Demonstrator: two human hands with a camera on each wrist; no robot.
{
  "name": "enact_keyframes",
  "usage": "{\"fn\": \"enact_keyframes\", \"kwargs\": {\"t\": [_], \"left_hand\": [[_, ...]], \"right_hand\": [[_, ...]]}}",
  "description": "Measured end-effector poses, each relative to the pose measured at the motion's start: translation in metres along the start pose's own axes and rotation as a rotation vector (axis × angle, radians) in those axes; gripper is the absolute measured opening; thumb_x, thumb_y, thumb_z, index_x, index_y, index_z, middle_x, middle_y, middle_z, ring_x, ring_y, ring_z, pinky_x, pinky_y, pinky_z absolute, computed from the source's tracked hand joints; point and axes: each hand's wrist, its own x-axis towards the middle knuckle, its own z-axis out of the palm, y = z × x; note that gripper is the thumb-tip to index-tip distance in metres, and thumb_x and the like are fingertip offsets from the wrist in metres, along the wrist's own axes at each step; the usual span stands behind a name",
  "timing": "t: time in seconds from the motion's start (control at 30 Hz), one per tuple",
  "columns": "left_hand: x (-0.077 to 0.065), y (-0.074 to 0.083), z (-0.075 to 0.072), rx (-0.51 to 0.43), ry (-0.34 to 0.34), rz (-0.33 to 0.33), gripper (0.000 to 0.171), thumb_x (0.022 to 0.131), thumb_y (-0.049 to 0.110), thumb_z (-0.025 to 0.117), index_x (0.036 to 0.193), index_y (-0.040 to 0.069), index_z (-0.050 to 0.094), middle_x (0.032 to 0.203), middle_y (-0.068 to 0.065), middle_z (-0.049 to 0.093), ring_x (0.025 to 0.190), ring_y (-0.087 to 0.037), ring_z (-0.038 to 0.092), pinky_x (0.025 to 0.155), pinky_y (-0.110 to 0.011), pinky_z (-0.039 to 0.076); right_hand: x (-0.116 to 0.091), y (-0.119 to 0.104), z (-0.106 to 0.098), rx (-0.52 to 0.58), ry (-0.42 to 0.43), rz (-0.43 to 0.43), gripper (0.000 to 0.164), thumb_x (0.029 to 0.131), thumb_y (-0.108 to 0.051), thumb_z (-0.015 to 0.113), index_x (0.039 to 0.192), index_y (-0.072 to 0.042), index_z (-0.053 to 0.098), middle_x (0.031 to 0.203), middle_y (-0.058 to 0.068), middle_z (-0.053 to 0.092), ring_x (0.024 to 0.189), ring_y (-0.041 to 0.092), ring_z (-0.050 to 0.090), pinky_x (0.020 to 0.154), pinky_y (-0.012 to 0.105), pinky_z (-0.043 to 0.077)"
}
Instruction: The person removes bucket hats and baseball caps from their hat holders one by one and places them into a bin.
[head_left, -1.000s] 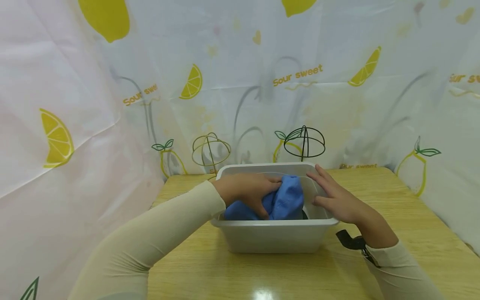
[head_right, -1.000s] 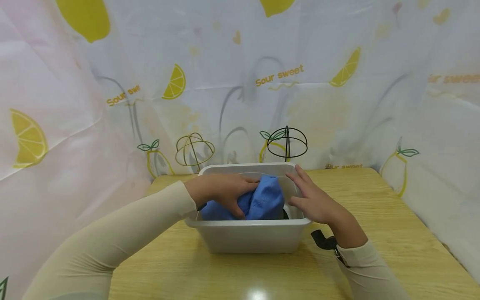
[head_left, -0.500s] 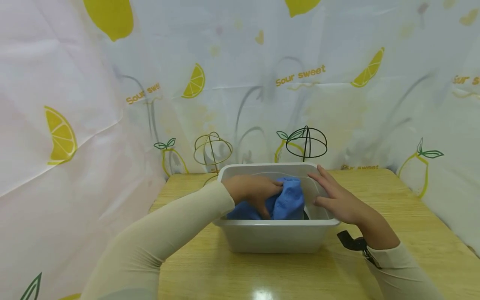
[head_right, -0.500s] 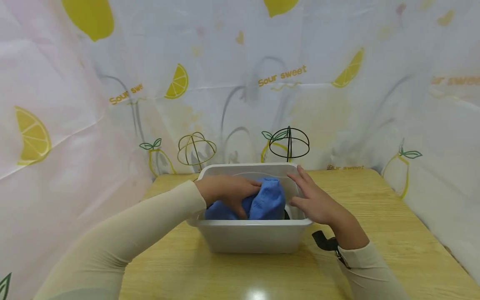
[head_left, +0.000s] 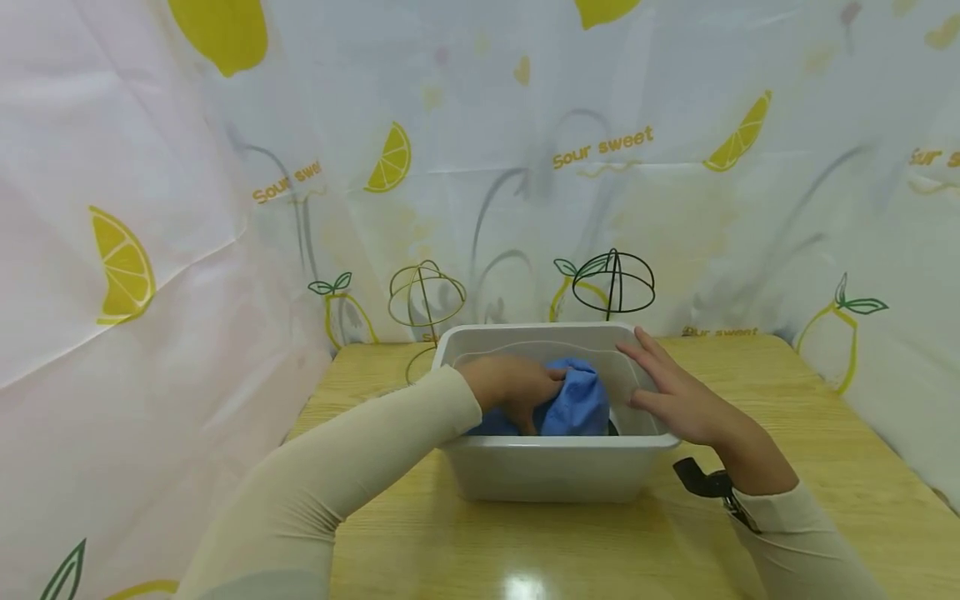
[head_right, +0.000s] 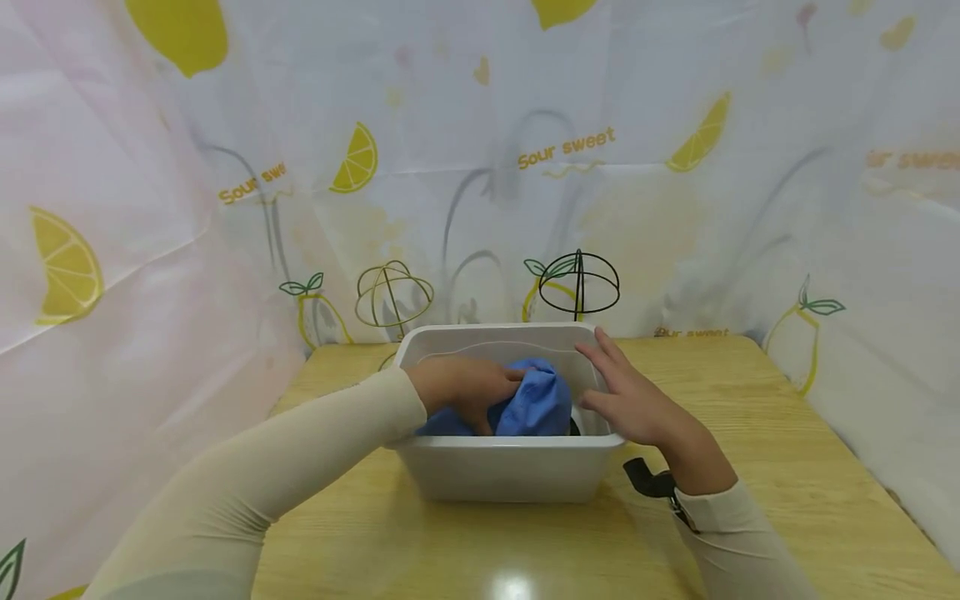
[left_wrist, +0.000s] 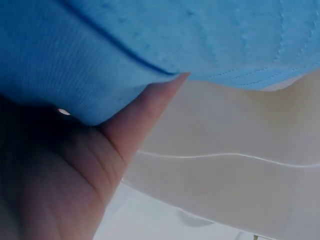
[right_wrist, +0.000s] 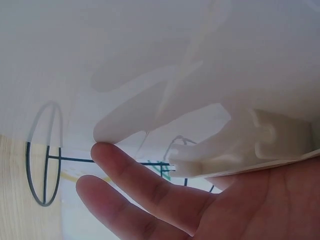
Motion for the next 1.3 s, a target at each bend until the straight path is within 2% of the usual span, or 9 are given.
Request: {"fn": "enact_keyframes", "kwargs": {"t": [0.2,0.37,0.87,1.07,1.3], "left_hand": [[0.004,0.003,0.009,0.045,-0.023,-0.018,0.114,0.088,0.058,0.077,0.166,0.004,0.015,0.174,-0.010,0.015,0.139,-0.023,0.055,0.117,-0.029,0.042],[0.003,0.004,0.010,-0.008,-0.027,-0.046,0.120,0.088,0.057,0.077,0.167,0.004,0.004,0.175,-0.009,0.007,0.143,-0.019,0.051,0.118,-0.029,0.040],[0.010,0.006,0.008,-0.053,-0.068,-0.049,0.112,0.085,0.053,0.081,0.168,0.016,0.015,0.176,-0.003,0.007,0.149,-0.022,0.043,0.122,-0.034,0.035],[0.011,0.005,0.006,-0.051,-0.064,-0.057,0.114,0.085,0.054,0.082,0.168,0.015,0.014,0.176,-0.003,0.007,0.147,-0.023,0.046,0.121,-0.034,0.037],[0.013,0.000,0.004,-0.071,-0.060,-0.032,0.115,0.086,0.053,0.082,0.168,0.014,0.012,0.176,-0.005,0.006,0.150,-0.025,0.042,0.122,-0.033,0.035]], "right_hand": [[0.001,-0.001,0.001,-0.003,-0.007,-0.001,0.073,0.099,-0.017,0.058,0.164,-0.009,0.027,0.174,0.015,-0.010,0.157,0.052,-0.001,0.113,0.080,0.016],[0.002,0.000,0.001,-0.021,-0.008,0.009,0.072,0.101,-0.019,0.057,0.165,-0.010,0.025,0.174,0.012,-0.011,0.157,0.050,-0.002,0.114,0.080,0.014],[0.002,0.006,0.003,-0.011,-0.008,0.014,0.072,0.102,-0.019,0.055,0.166,-0.013,0.023,0.174,0.010,-0.012,0.158,0.049,-0.003,0.114,0.080,0.014],[0.002,0.002,-0.001,-0.008,-0.005,-0.006,0.074,0.101,-0.020,0.057,0.166,-0.014,0.023,0.174,0.012,-0.011,0.158,0.050,-0.003,0.113,0.080,0.014],[0.002,0.003,-0.003,-0.002,-0.005,0.010,0.073,0.101,-0.019,0.057,0.166,-0.014,0.024,0.174,0.011,-0.012,0.158,0.049,-0.003,0.114,0.080,0.015]]}}
